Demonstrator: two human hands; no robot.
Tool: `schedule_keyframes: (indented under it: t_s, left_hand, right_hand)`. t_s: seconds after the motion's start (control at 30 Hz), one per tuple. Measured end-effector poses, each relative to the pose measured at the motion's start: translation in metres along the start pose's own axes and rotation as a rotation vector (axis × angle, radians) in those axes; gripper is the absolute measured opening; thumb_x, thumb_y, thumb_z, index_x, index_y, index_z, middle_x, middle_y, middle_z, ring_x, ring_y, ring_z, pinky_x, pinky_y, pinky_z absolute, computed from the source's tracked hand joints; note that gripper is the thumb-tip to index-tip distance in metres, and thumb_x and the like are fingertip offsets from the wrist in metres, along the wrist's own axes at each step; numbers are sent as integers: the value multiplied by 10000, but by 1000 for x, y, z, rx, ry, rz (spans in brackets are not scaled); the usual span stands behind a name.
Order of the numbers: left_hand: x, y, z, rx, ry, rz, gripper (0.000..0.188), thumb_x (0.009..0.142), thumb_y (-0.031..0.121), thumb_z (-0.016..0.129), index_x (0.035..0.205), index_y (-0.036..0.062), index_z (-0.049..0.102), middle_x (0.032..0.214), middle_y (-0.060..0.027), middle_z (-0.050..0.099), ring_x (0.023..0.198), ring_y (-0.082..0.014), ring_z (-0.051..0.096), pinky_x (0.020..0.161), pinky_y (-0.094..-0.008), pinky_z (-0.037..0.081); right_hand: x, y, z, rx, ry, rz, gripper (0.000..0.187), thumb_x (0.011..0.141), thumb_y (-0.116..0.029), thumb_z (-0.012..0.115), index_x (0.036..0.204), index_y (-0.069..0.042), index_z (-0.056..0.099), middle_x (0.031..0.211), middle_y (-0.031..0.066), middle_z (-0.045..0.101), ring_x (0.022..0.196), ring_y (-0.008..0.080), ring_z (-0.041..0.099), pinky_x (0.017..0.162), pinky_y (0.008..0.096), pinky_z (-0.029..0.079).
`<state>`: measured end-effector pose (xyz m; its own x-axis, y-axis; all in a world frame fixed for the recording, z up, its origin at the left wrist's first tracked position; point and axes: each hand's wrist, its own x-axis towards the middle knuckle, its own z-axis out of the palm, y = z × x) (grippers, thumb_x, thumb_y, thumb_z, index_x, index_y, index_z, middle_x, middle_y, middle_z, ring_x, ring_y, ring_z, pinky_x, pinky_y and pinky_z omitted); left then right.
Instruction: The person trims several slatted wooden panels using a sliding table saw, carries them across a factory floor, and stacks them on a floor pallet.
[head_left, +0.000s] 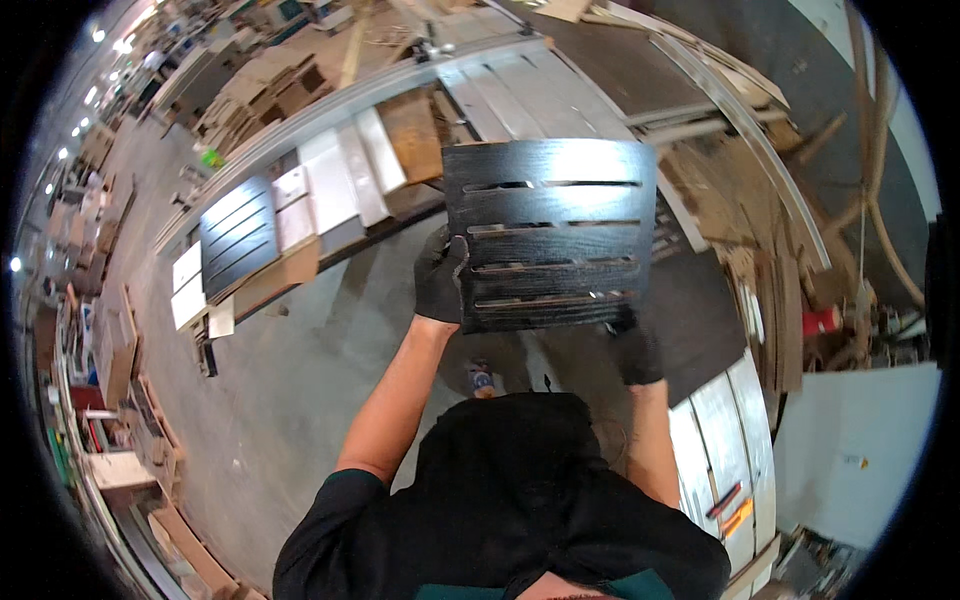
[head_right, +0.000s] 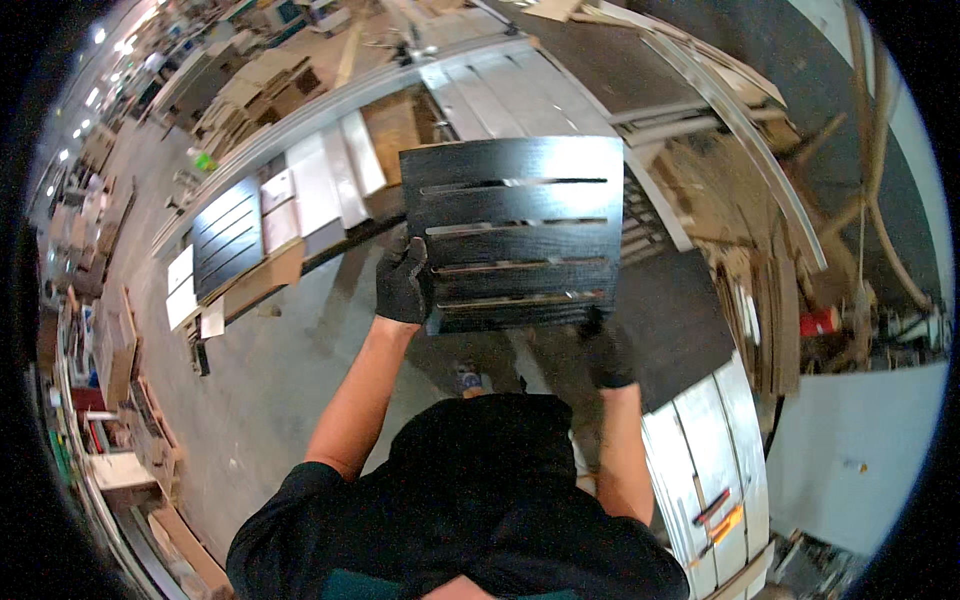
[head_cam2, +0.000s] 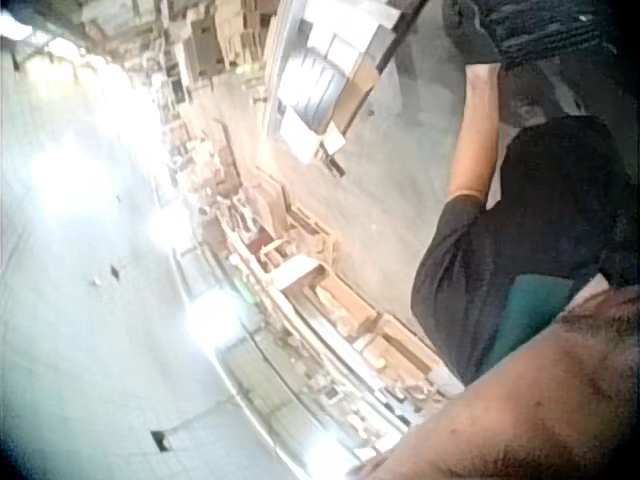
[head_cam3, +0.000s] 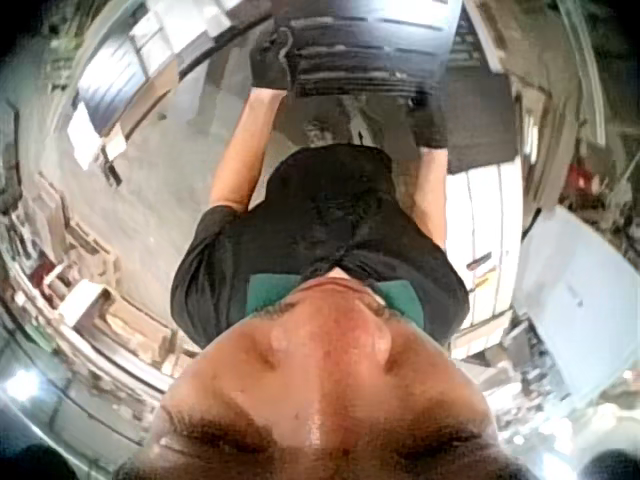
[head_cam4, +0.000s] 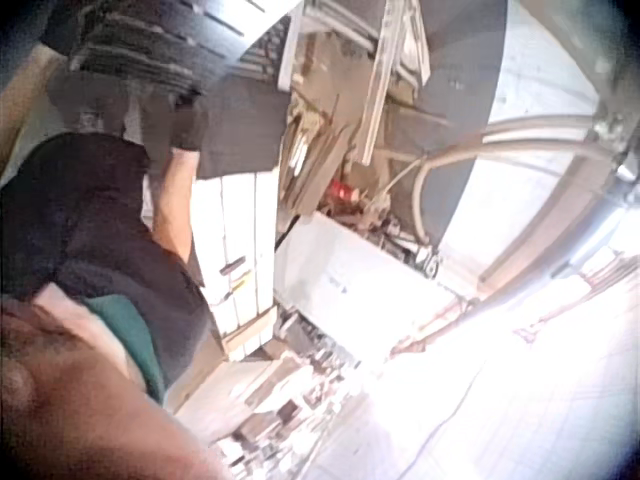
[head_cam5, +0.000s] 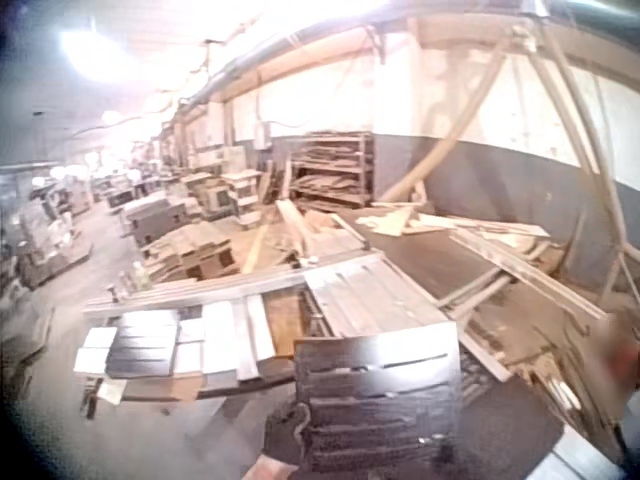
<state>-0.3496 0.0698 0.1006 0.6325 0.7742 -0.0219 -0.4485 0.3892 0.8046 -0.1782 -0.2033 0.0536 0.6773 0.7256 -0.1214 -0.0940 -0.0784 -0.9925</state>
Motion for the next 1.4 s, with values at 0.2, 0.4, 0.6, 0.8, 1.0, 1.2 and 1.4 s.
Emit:
schedule_keyframes:
  t_s: [0.2,0.4,0.6,0.8,1.0,1.2,1.4]
  left_hand:
    - [73,51,-60,248,40,-69,285,917,139,556,1163,-2,583,1027,-67,633,894,-171,595,780,-294,493]
    - [188,28,-71,651,-48,8,388,900,83,558,1267,-26,492,1085,-86,621,931,-164,590,802,-285,485]
    - [293,-16,-75,1039,65,268,354,829,147,654,1149,13,586,1102,-108,627,910,-202,621,800,-318,492]
    - [370,-33,-77,1364,-35,203,305,853,160,634,1141,64,606,1054,-103,622,989,-206,582,864,-317,447]
    - [477,-48,-14,1430,-350,575,294,815,157,665,1092,73,611,1037,-121,624,1006,-264,586,880,-353,451]
    - [594,-85,-8,1872,-330,612,516,764,382,666,1207,145,546,1276,-144,505,1200,-320,459,1004,-470,352]
    - [676,-112,26,2174,-294,450,895,696,656,609,1393,162,344,1449,-220,283,1362,-394,212,1096,-531,154]
  right_hand:
    - [72,-6,12,532,-31,201,427,927,-145,537,1338,-87,440,1288,54,504,1107,201,506,937,320,409]
    - [171,1,61,374,148,341,398,915,-183,572,1278,-47,484,1179,65,563,989,200,529,846,341,422]
    - [310,56,57,808,587,230,249,935,-173,556,1142,-36,560,1007,55,629,856,188,601,707,340,502]
    - [437,51,73,929,596,119,170,932,-239,561,1039,-109,588,799,38,636,653,167,607,471,313,439]
    - [517,97,37,-100,746,55,468,902,-305,564,1242,3,473,850,134,655,742,234,640,617,373,490]
    - [466,-9,54,-929,445,-73,579,800,-311,627,1313,-104,456,1140,216,563,1059,383,533,953,441,403]
    - [505,14,57,-1137,341,-461,572,749,-377,675,1255,-160,520,1310,123,457,1206,370,392,1062,523,256]
